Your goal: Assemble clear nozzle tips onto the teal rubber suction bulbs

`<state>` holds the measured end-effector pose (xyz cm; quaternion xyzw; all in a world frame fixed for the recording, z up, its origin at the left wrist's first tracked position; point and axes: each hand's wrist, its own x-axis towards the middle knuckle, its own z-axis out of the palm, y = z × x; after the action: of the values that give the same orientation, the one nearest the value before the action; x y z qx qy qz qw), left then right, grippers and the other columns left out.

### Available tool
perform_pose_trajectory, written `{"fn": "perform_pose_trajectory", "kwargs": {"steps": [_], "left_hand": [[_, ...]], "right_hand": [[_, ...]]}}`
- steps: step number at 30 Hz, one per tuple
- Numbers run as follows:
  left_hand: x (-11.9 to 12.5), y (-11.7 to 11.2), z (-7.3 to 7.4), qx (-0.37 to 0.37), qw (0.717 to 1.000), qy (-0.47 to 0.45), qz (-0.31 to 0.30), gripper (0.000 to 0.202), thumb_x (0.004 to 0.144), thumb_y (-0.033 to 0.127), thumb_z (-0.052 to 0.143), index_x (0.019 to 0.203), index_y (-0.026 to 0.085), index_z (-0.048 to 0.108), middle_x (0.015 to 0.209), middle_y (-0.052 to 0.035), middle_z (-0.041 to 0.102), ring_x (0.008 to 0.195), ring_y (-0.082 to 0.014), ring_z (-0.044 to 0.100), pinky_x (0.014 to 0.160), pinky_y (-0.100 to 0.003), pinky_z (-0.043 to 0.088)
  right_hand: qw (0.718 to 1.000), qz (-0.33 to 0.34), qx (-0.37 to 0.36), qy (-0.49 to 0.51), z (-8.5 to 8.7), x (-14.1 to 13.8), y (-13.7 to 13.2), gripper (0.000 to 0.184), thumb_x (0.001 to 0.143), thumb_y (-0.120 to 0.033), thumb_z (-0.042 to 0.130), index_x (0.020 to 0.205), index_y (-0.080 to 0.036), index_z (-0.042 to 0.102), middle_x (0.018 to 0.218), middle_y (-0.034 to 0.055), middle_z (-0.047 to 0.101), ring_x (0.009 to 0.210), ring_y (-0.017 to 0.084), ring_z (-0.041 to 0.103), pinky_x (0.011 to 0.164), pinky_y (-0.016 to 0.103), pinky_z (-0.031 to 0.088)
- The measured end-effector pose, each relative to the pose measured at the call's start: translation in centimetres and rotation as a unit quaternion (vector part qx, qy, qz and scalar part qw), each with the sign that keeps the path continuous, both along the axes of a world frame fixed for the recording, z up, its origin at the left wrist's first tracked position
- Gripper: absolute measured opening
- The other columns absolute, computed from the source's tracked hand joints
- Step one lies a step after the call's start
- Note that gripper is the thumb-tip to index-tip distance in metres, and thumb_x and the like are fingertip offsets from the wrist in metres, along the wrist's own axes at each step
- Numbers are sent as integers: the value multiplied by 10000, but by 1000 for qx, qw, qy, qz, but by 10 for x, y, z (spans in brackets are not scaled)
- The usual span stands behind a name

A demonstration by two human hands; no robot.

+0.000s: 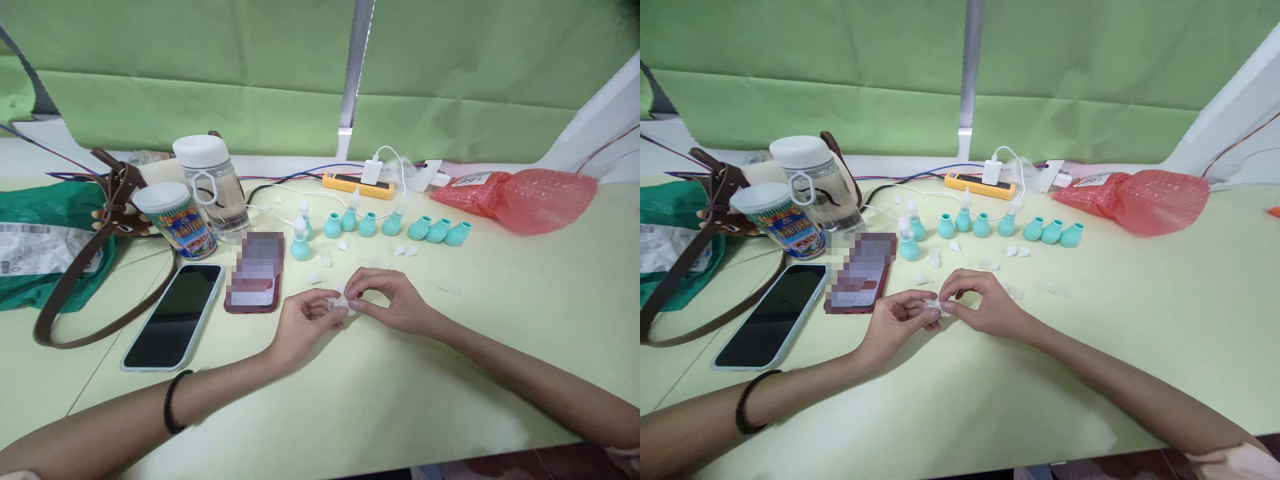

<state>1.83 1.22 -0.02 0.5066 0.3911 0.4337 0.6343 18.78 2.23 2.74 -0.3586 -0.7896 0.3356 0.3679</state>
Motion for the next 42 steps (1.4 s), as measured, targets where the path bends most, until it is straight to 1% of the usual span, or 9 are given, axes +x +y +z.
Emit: {"fn": "perform_pose_trajectory", "kwargs": {"steps": [5, 11, 14, 22, 28, 32, 36, 39, 42], "left_hand": [[0, -1, 1, 0, 1000, -2, -1, 214, 639, 215, 659, 815, 109, 597, 559, -16, 637, 526, -135, 602, 579, -258, 490], [-1, -1, 2, 1, 1000, -12, -4, 207, 652, 209, 647, 822, 103, 596, 589, -25, 643, 527, -134, 603, 570, -258, 497], [-1, -1, 1, 0, 1000, -15, -5, 219, 653, 215, 646, 833, 102, 591, 594, -28, 645, 531, -140, 608, 563, -262, 503], [1, -1, 1, 9, 1000, 0, 3, 230, 637, 213, 659, 828, 106, 591, 587, -19, 634, 538, -136, 607, 583, -262, 505], [-1, -1, 3, 27, 999, -22, -5, 243, 649, 205, 646, 860, 117, 563, 660, -24, 631, 627, -144, 616, 632, -266, 502], [-1, -2, 4, 37, 999, -3, -15, 236, 706, 219, 592, 922, 135, 548, 609, -1, 600, 572, -124, 599, 585, -241, 475], [-2, -2, 3, 23, 999, 8, -27, 221, 723, 246, 576, 920, 148, 559, 594, 12, 568, 525, -108, 579, 542, -227, 452], [-1, -2, 4, 18, 999, 12, -41, 225, 740, 264, 554, 932, 148, 559, 610, 9, 555, 522, -105, 576, 535, -226, 451], [-1, -2, 4, 25, 998, 17, -49, 197, 755, 259, 532, 914, 144, 545, 599, 14, 539, 521, -106, 575, 533, -225, 448]], "right_hand": [[1000, -12, 3, 14, -2, 0, 0, 100, 708, -149, 573, 776, -182, 638, 746, 41, 609, 669, 126, 562, 607, 277, 481], [990, -14, 139, 7, -6, -2, -1, 163, 694, -106, 575, 799, -201, 656, 742, 44, 632, 694, 143, 558, 597, 296, 481], [985, -18, 170, 25, -8, -3, 0, 152, 672, -89, 593, 771, -190, 651, 723, 43, 635, 678, 144, 556, 590, 303, 485], [990, -10, 141, -23, -1, 0, 0, 104, 697, -102, 562, 752, -176, 611, 689, 31, 620, 675, 139, 542, 619, 309, 475], [994, -40, 104, -11, 6, 6, 4, 82, 716, -133, 541, 754, -181, 596, 717, 29, 608, 693, 131, 544, 599, 272, 478], [986, -55, 84, -131, 3, 15, 16, 81, 698, -140, 537, 722, -173, 608, 699, 25, 615, 652, 127, 539, 583, 260, 460], [958, -81, 62, -268, -4, 24, 28, 100, 684, -145, 518, 655, -172, 610, 661, 22, 618, 611, 133, 535, 579, 268, 437], [950, -77, 53, -299, -5, 27, 31, 89, 681, -187, 531, 683, -178, 620, 692, 19, 626, 612, 134, 538, 578, 264, 434], [955, -106, 68, -270, 0, 34, 38, 109, 665, -251, 567, 731, -183, 622, 724, 17, 631, 602, 133, 534, 556, 256, 436]]}}
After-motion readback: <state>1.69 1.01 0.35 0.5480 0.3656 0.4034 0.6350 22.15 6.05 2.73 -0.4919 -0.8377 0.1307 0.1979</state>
